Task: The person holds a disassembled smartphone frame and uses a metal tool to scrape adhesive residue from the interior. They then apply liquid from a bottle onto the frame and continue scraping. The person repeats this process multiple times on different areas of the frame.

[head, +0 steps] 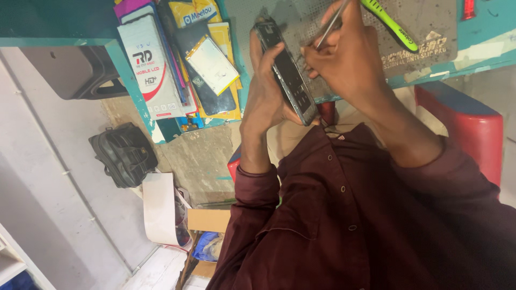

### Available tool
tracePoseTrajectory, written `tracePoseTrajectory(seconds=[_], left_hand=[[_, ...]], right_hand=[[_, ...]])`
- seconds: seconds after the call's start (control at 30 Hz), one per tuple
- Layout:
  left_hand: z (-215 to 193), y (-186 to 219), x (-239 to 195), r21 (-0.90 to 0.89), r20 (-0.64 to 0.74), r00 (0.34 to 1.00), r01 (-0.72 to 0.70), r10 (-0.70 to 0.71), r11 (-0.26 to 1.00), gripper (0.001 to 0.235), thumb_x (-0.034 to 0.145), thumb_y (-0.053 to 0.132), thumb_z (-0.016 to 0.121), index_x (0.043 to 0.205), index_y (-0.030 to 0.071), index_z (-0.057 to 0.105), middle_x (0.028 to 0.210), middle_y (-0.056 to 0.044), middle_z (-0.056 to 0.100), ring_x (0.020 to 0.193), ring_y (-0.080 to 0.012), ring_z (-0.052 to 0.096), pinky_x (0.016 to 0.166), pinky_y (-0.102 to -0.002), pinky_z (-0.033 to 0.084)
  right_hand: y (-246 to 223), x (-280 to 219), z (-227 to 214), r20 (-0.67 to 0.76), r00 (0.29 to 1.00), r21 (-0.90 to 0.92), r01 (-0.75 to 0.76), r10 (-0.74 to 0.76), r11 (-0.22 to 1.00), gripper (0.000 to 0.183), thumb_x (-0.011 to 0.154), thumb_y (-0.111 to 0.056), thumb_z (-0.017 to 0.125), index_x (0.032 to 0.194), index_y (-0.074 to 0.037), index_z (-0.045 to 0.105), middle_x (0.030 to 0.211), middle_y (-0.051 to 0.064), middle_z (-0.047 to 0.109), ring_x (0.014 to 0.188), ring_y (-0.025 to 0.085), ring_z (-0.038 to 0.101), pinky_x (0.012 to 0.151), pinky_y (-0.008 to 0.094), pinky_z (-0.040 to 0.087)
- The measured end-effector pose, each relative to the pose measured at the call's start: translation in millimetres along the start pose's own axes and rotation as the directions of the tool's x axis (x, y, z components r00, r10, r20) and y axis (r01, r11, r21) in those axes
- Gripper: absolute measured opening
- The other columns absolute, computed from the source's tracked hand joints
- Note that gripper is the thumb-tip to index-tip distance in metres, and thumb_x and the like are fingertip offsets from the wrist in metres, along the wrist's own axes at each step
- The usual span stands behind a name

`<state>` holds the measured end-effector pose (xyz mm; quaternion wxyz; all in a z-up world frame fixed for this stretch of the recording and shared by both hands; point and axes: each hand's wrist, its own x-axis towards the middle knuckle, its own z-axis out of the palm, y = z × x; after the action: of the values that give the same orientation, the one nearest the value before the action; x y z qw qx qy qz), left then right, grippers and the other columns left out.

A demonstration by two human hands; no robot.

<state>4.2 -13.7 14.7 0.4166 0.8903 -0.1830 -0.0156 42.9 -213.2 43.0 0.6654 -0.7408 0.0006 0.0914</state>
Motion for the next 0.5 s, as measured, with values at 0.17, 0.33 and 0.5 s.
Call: tracePoseTrajectory(seconds=[0.17,0.33,0.5], left_hand=[[1,2,-1,-0.084,-0.074,0.990,-0.123,0.117,0.989,0.149,0.029,0.037,0.107,0.150,0.016,0.022,0.160,-0.033,0.002,0.143,-0.0535,0.036,0.117,-0.047,0.047],[-1,1,0,-0.003,0.001,1.000,0.012,-0.012,1.000,0.119,0.067,0.017,0.102,0.156,0.019,0.023,0.171,-0.032,0.000,0.148,-0.0426,0.044,0.121,-0.037,0.051],[-1,4,-2,-0.055,-0.037,0.996,-0.087,0.085,0.995,0.140,0.043,0.028,0.109,0.152,0.013,0.022,0.166,-0.032,0.005,0.152,-0.0530,0.033,0.126,-0.045,0.041]], right_hand=[[7,7,1,0.001,0.989,-0.022,0.149,-0.149,0.989,0.042,0.102,0.004,0.074,0.122,0.005,0.037,0.092,0.018,0.074,0.075,0.022,0.079,0.061,0.028,0.065],[1,0,-1,-0.002,1.000,-0.050,0.030,-0.030,0.998,0.051,0.103,0.001,0.075,0.132,0.004,0.034,0.090,0.016,0.076,0.076,0.022,0.080,0.060,0.029,0.065],[5,7,1,-0.006,0.996,-0.110,0.093,-0.094,0.990,0.049,0.102,0.001,0.077,0.130,0.004,0.036,0.090,0.015,0.077,0.076,0.020,0.081,0.060,0.028,0.066]])
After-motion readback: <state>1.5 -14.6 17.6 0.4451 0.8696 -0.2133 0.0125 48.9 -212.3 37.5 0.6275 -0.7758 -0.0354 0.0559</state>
